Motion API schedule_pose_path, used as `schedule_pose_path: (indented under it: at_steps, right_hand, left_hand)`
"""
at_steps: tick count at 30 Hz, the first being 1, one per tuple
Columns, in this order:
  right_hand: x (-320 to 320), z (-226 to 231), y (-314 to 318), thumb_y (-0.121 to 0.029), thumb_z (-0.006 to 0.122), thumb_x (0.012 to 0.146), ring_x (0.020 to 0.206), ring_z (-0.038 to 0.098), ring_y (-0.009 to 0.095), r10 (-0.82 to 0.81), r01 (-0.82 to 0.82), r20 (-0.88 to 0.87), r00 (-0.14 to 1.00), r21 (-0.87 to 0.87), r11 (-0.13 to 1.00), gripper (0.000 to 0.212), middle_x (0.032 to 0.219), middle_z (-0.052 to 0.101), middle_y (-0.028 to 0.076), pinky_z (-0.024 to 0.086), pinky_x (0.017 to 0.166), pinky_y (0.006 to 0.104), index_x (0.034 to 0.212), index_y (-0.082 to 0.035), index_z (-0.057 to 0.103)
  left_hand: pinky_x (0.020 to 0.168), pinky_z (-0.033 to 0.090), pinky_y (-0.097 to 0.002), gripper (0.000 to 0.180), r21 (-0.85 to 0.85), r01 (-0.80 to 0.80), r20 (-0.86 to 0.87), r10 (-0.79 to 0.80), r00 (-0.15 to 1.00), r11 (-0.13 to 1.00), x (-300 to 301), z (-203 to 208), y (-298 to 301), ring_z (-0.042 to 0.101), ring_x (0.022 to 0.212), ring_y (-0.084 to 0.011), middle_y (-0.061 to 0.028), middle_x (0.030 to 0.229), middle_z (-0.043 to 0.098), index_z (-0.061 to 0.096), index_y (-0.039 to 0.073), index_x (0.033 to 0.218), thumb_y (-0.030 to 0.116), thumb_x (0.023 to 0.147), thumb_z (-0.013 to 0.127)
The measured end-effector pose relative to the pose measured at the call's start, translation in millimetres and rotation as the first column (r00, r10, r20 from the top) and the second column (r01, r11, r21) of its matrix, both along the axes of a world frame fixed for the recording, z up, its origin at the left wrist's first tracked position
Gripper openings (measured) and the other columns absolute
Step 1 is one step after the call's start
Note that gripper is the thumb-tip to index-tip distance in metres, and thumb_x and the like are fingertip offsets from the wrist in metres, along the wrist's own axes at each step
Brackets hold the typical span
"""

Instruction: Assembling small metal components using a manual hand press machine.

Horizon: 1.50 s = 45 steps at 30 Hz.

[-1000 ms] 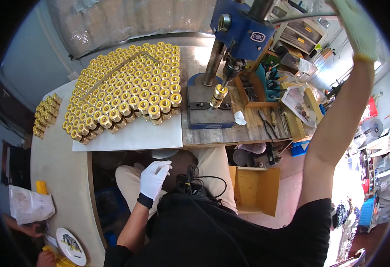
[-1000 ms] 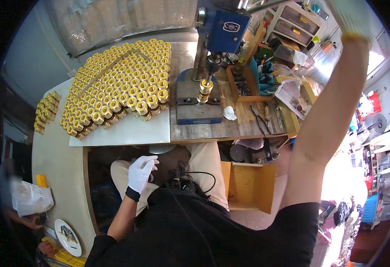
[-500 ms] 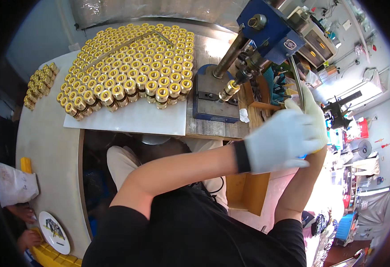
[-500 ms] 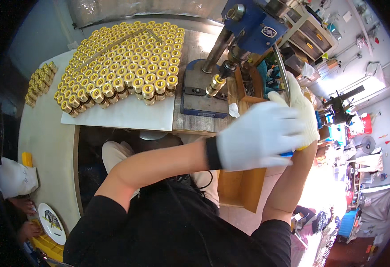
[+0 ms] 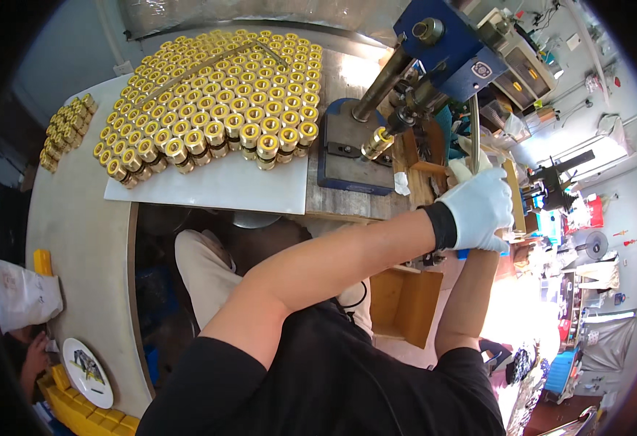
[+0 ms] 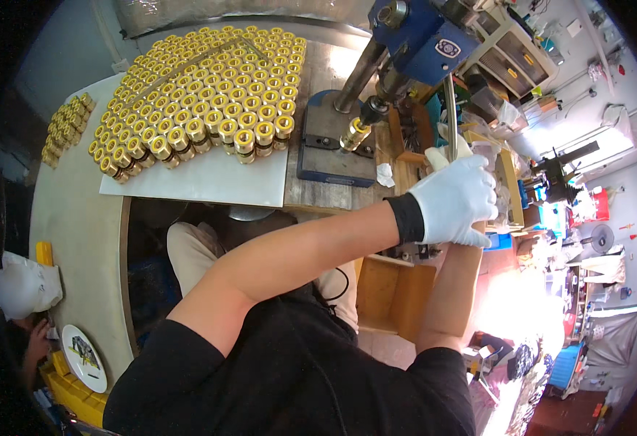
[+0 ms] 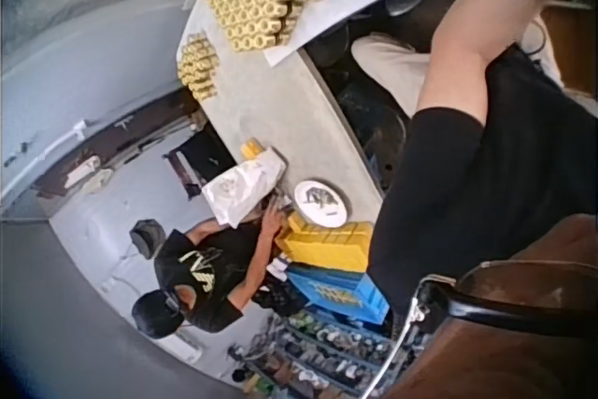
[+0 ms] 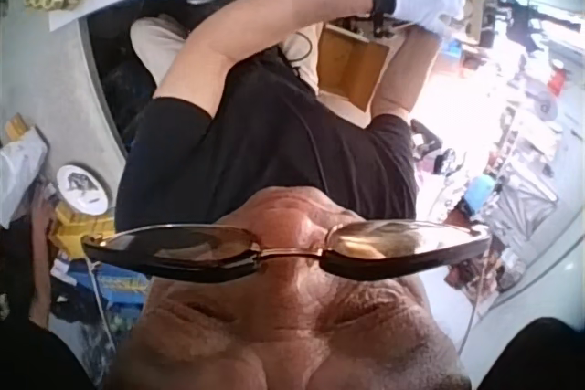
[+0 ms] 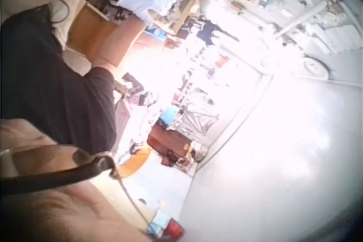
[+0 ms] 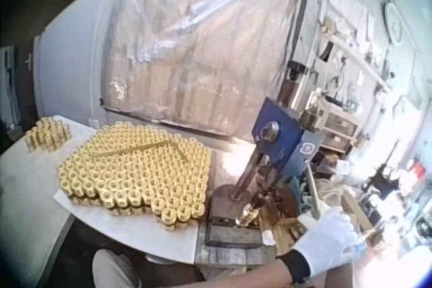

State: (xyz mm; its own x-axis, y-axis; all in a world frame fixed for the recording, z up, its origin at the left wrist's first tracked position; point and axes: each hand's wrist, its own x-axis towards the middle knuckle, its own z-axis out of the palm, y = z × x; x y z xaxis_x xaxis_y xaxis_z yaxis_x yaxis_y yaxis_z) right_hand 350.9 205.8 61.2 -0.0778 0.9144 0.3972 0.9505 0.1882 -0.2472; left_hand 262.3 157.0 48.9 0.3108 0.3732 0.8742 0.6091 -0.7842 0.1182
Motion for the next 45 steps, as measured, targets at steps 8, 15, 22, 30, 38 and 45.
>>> schedule_pose_path:
  at_steps: [8,15,22,30,38,45]
  right_hand:
    - [-3.4,-44.8,-39.4,-0.015,0.067,0.107,0.1,0.074,0.022,0.272,-0.178,-0.354,0.895,0.276,0.945,0.032,0.12,0.076,0.012,0.06,0.086,0.033,0.138,-0.008,0.071]
    - [55.4,103.9,-30.4,0.002,0.056,0.108,0.092,0.073,0.016,0.368,-0.271,0.032,0.929,0.737,0.619,0.03,0.117,0.072,0.011,0.061,0.082,0.0288,0.134,0.002,0.07]
    - [14.2,166.2,49.3,-0.014,0.061,0.106,0.103,0.075,0.023,0.747,-0.498,-0.515,0.42,0.556,0.665,0.034,0.136,0.067,0.013,0.06,0.097,0.0368,0.137,-0.001,0.067]
    - [-78.8,-60.7,6.8,-0.04,0.083,0.087,0.102,0.074,0.029,0.443,-0.55,-0.519,0.731,-0.064,0.833,0.059,0.113,0.076,0.018,0.057,0.095,0.0374,0.13,-0.001,0.074]
    - [-106.9,-96.7,18.8,-0.04,0.089,0.082,0.099,0.076,0.029,0.476,-0.558,-0.499,0.724,-0.019,0.83,0.059,0.109,0.078,0.02,0.058,0.092,0.0365,0.12,0.002,0.076]
    - [-109.2,-86.3,-0.4,-0.027,0.094,0.082,0.087,0.072,0.01,0.345,-0.454,-0.674,0.654,0.015,0.891,0.056,0.101,0.08,0.008,0.058,0.082,0.0266,0.121,0.008,0.074]
  left_hand:
    - [0.117,0.042,-0.0498,0.047,-0.147,0.21,0.141,-0.189,0.972,0.967,-31.4,-52.8,-93.6,0.06,0.126,-0.0318,-0.0103,0.12,0.069,0.068,0.006,0.11,0.044,0.084,0.077]
    - [0.098,0.055,-0.0471,0.047,-0.523,-0.566,0.083,0.699,0.711,0.638,-218.9,-97.4,-162.3,0.068,0.116,-0.0406,-0.0207,0.126,0.072,0.069,0.001,0.125,0.03,0.09,0.08]
    - [0.083,0.055,-0.045,0.043,-0.413,-0.815,-0.149,0.852,0.501,0.407,-253.8,-121.2,-145.5,0.072,0.102,-0.0315,-0.0083,0.117,0.073,0.068,0.01,0.125,0.028,0.089,0.081]
    - [0.082,0.054,-0.0444,0.036,-0.359,-0.85,-0.178,0.866,0.468,0.386,-243.0,-116.5,-142.4,0.068,0.101,-0.0295,-0.0066,0.108,0.069,0.068,0.015,0.121,0.023,0.088,0.081]
    - [0.097,0.056,-0.0401,0.042,-0.516,-0.745,0.116,0.896,0.429,0.423,-248.6,-152.8,-183.1,0.069,0.113,-0.0326,-0.011,0.123,0.069,0.07,0.011,0.125,0.017,0.087,0.085]
    - [0.099,0.055,-0.0386,0.04,-0.641,-0.598,0.27,0.871,0.41,0.48,-249.2,-173.6,-204.2,0.069,0.112,-0.031,-0.0121,0.123,0.07,0.073,0.009,0.126,0.012,0.087,0.083]
